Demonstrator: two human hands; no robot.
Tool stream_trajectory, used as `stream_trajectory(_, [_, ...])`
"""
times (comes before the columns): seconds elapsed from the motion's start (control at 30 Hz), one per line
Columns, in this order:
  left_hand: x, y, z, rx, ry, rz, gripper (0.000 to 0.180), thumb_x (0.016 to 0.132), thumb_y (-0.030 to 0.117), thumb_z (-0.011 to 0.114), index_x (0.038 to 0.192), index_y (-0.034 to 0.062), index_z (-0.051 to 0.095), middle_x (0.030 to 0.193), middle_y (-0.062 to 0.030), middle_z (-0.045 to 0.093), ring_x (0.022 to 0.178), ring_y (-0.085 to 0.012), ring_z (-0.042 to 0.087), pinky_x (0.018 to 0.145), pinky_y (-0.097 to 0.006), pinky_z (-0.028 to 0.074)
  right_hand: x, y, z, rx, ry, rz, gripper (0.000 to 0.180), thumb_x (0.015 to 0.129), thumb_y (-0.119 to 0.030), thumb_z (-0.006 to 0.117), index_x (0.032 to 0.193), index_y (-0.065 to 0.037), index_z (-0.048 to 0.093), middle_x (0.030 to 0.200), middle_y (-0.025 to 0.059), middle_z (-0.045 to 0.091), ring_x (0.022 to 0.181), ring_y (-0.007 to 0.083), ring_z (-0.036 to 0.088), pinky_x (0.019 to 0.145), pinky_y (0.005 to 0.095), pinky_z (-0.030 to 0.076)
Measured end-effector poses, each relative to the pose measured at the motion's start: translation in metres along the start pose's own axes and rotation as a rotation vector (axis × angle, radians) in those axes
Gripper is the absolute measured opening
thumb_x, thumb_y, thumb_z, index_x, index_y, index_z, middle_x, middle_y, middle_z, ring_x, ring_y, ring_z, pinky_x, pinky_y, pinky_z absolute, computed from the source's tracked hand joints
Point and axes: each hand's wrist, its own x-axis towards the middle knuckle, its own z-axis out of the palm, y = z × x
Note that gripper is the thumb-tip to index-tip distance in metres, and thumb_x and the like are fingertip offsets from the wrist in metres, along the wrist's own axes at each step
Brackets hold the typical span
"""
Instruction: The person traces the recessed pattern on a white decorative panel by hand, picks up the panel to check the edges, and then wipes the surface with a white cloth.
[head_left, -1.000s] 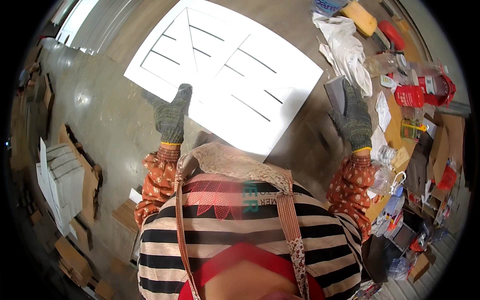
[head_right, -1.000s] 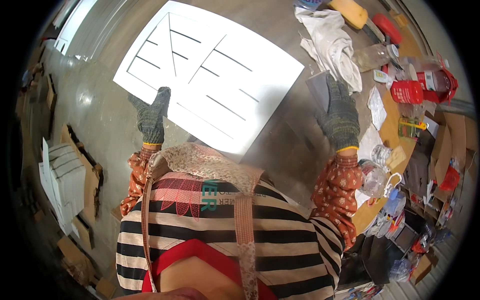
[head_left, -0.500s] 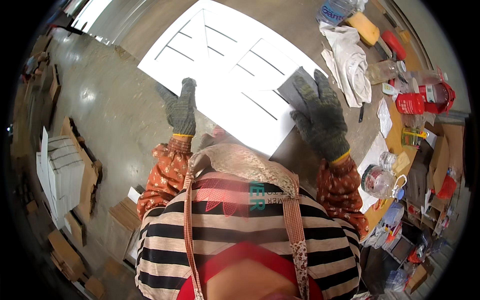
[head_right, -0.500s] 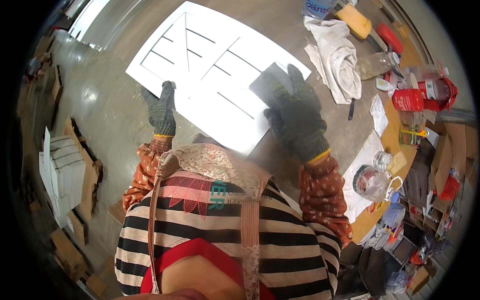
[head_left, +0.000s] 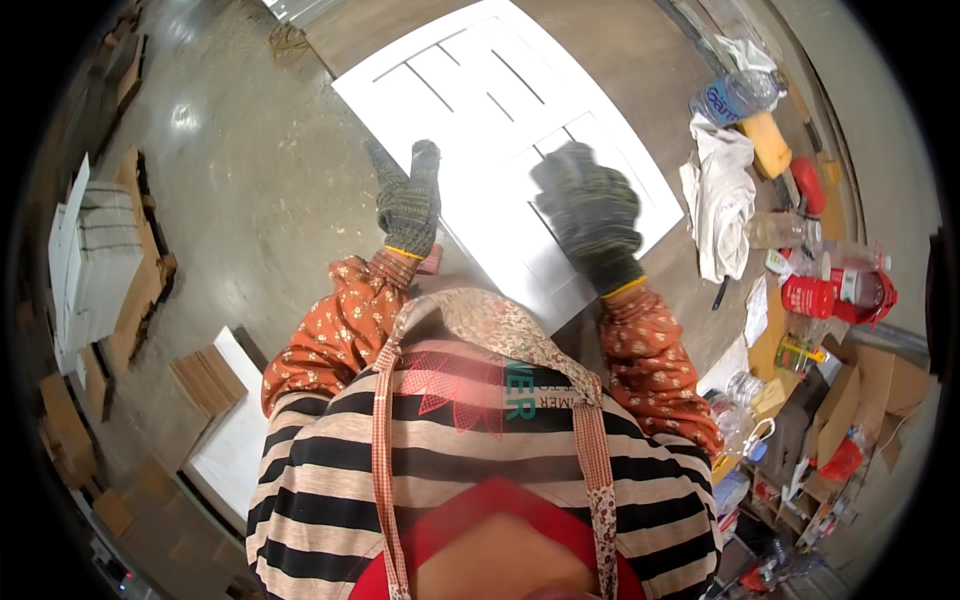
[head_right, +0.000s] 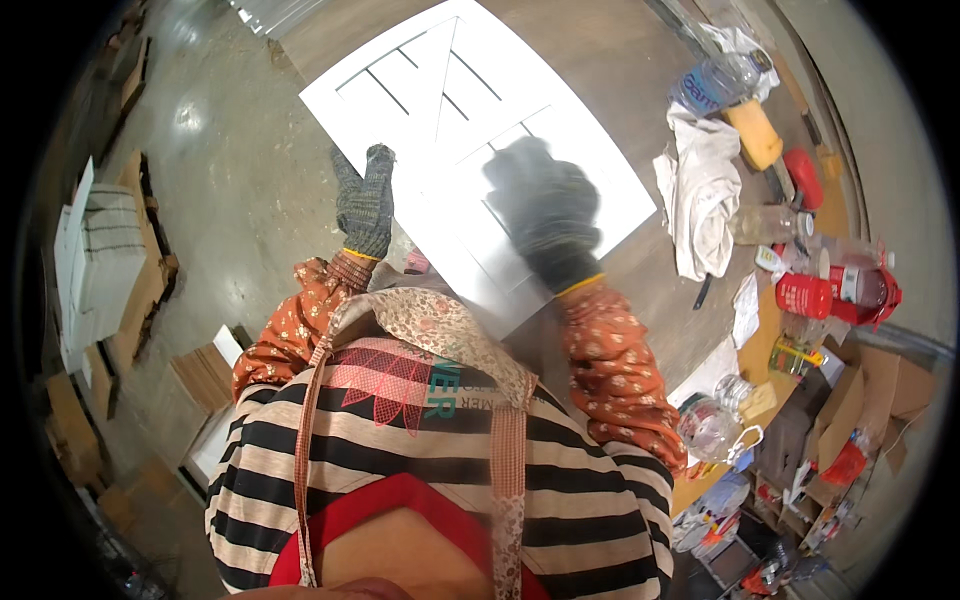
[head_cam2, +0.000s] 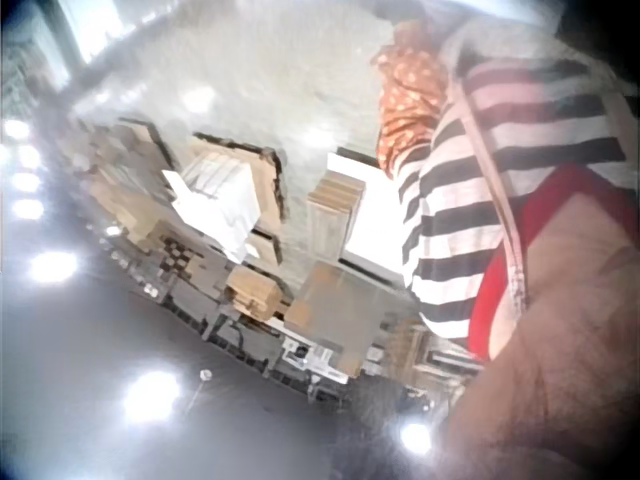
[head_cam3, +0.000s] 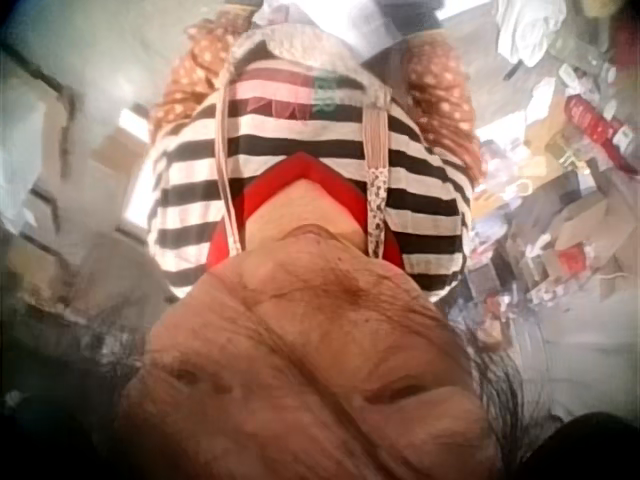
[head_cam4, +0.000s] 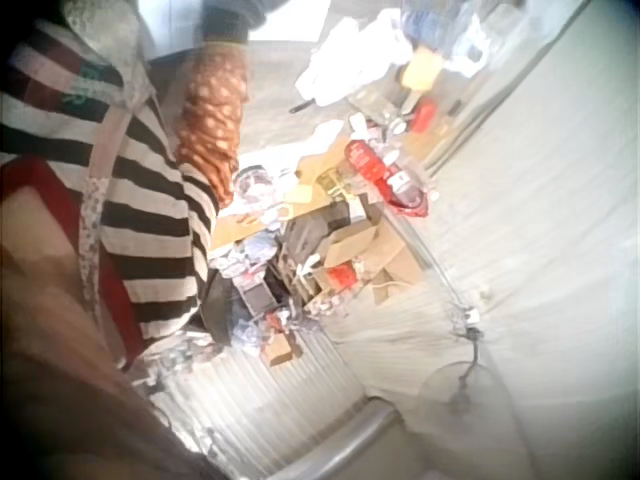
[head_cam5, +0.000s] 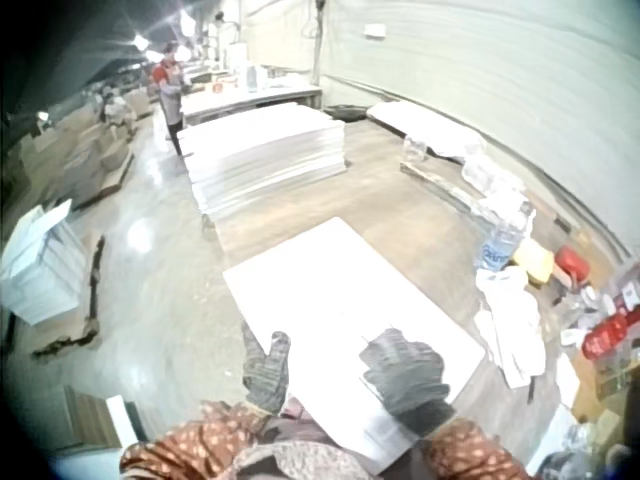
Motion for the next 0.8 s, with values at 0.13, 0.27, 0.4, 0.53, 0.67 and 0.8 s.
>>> stream_trajectory(0.13, [-0.002, -0.005, 0.008, -0.083, 0.038, 0.031, 0.096, 0.089, 0.060, 0.055, 0.149, -0.0057, 0.018, 0.140, -0.0287, 0.044, 0.113, -0.0334, 0.058, 0.093, -0.040, 0.047, -0.007, 0.012, 0.005, 0.018, 0.011, 0.025, 0.034, 0.086, -0.025, 0.065, 0.120, -0.021, 0.064, 0.129, 0.0056, 0.060, 0.128, 0.0280, 0.049, 0.095, 0.0455, 0.041])
stream_trajectory(0.27, [-0.006, -0.009, 0.006, -0.166, 0.026, 0.128, 0.092, 0.090, 0.055, 0.056, 0.148, -0.0055, 0.019, 0.141, -0.0289, 0.043, 0.113, -0.0337, 0.057, 0.094, -0.041, 0.046, 0.021, -0.043, 0.019, 0.126, -0.106, 0.067, 0.032, 0.086, -0.029, 0.065, 0.117, -0.021, 0.064, 0.132, 0.0081, 0.055, 0.117, 0.0294, 0.055, 0.097, 0.0450, 0.042])
stream_trajectory(0.4, [-0.005, -0.001, 0.001, -0.201, -0.013, 0.113, 0.084, 0.092, 0.045, 0.059, 0.148, -0.0060, 0.021, 0.138, -0.0292, 0.044, 0.115, -0.0339, 0.056, 0.095, -0.040, 0.045, 0.056, -0.027, 0.037, 0.116, 0.029, -0.036, 0.029, 0.085, -0.030, 0.064, 0.112, -0.020, 0.064, 0.124, 0.0094, 0.056, 0.103, 0.0270, 0.059, 0.087, 0.0445, 0.047])
stream_trajectory(0.53, [-0.004, -0.009, 0.009, -0.119, 0.098, 0.228, 0.079, 0.093, 0.036, 0.061, 0.147, -0.0068, 0.022, 0.134, -0.0285, 0.049, 0.114, -0.0312, 0.057, 0.094, -0.039, 0.047, 0.064, -0.033, 0.028, 0.168, 0.084, -0.158, 0.030, 0.082, -0.027, 0.068, 0.107, -0.011, 0.064, 0.110, 0.0114, 0.061, 0.088, 0.0273, 0.062, 0.071, 0.0427, 0.050])
stream_trajectory(0.67, [-0.007, 0.018, -0.002, -0.277, -0.013, -0.024, 0.079, 0.093, 0.036, 0.061, 0.148, -0.0052, 0.022, 0.136, -0.0289, 0.046, 0.114, -0.0303, 0.057, 0.093, -0.039, 0.047, 0.066, -0.030, 0.039, 0.199, 0.004, -0.115, 0.032, 0.087, -0.031, 0.063, 0.116, -0.018, 0.064, 0.120, 0.0097, 0.060, 0.105, 0.0253, 0.058, 0.087, 0.0450, 0.046])
stream_trajectory(0.8, [-0.008, 0.020, -0.008, -0.369, -0.035, -0.069, 0.079, 0.093, 0.036, 0.061, 0.148, -0.0027, 0.021, 0.132, -0.0275, 0.050, 0.113, -0.0293, 0.057, 0.092, -0.038, 0.049, 0.076, -0.022, 0.020, 0.027, -0.037, -0.194, 0.040, 0.090, -0.034, 0.060, 0.127, -0.020, 0.058, 0.126, 0.0122, 0.057, 0.122, 0.0260, 0.049, 0.101, 0.0448, 0.037])
